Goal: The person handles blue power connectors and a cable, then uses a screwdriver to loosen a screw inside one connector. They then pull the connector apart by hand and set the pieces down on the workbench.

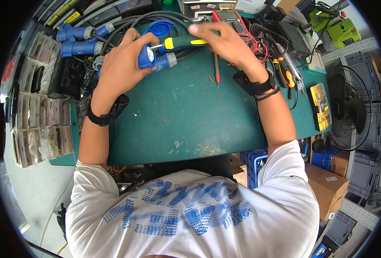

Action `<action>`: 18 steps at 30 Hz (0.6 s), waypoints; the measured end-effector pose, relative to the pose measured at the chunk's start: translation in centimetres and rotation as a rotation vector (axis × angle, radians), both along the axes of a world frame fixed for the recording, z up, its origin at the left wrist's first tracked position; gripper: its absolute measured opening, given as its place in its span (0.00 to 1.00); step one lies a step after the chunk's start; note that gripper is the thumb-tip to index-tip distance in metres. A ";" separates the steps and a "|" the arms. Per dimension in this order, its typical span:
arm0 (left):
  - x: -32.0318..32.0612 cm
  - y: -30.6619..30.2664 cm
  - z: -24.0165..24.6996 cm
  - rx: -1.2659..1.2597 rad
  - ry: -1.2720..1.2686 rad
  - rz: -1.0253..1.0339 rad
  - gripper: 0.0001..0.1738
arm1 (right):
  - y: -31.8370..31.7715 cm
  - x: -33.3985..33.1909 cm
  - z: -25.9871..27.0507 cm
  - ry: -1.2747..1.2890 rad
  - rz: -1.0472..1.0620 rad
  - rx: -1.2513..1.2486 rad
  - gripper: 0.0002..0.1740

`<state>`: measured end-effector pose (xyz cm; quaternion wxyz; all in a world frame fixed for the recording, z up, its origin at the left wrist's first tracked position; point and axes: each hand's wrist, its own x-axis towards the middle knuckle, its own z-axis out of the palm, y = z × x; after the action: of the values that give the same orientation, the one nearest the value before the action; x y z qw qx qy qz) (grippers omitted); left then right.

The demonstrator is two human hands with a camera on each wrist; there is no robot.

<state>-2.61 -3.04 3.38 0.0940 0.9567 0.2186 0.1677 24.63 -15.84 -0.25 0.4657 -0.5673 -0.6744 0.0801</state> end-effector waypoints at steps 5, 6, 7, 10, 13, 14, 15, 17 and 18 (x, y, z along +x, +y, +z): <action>0.2 -0.2 -0.2 0.017 0.035 -0.012 0.33 | -1.4 0.1 2.6 0.432 -0.030 -0.710 0.23; 0.1 -0.1 -0.4 0.000 0.036 -0.021 0.33 | -1.4 0.1 2.6 0.365 -0.027 -0.694 0.23; 0.1 -0.1 -0.5 -0.016 0.038 -0.031 0.33 | -1.5 0.1 2.5 0.298 -0.024 -0.677 0.22; 0.0 0.3 -0.7 -0.032 0.022 -0.036 0.33 | -1.4 -0.6 1.5 0.173 0.004 -0.369 0.21; 0.0 0.4 -0.6 -0.045 0.001 -0.032 0.33 | -1.0 -1.0 0.7 0.106 0.020 -0.140 0.21; -0.1 0.5 -0.5 -0.050 -0.010 -0.027 0.33 | -0.8 -1.1 0.5 0.103 0.021 -0.064 0.20; -0.1 0.5 -0.4 -0.054 -0.022 -0.022 0.33 | -0.7 -1.1 0.4 0.099 0.022 0.012 0.20; -0.1 0.5 -0.4 -0.055 -0.020 -0.020 0.33 | -0.8 -1.2 0.5 0.107 0.018 -0.005 0.20; -0.1 0.5 -0.3 -0.055 -0.019 -0.019 0.33 | -0.8 -1.3 0.6 0.114 0.014 -0.022 0.20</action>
<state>-2.70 -2.56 3.03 0.1239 0.9541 0.2132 0.1698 23.37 -16.61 0.34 0.4966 -0.5621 -0.6499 0.1229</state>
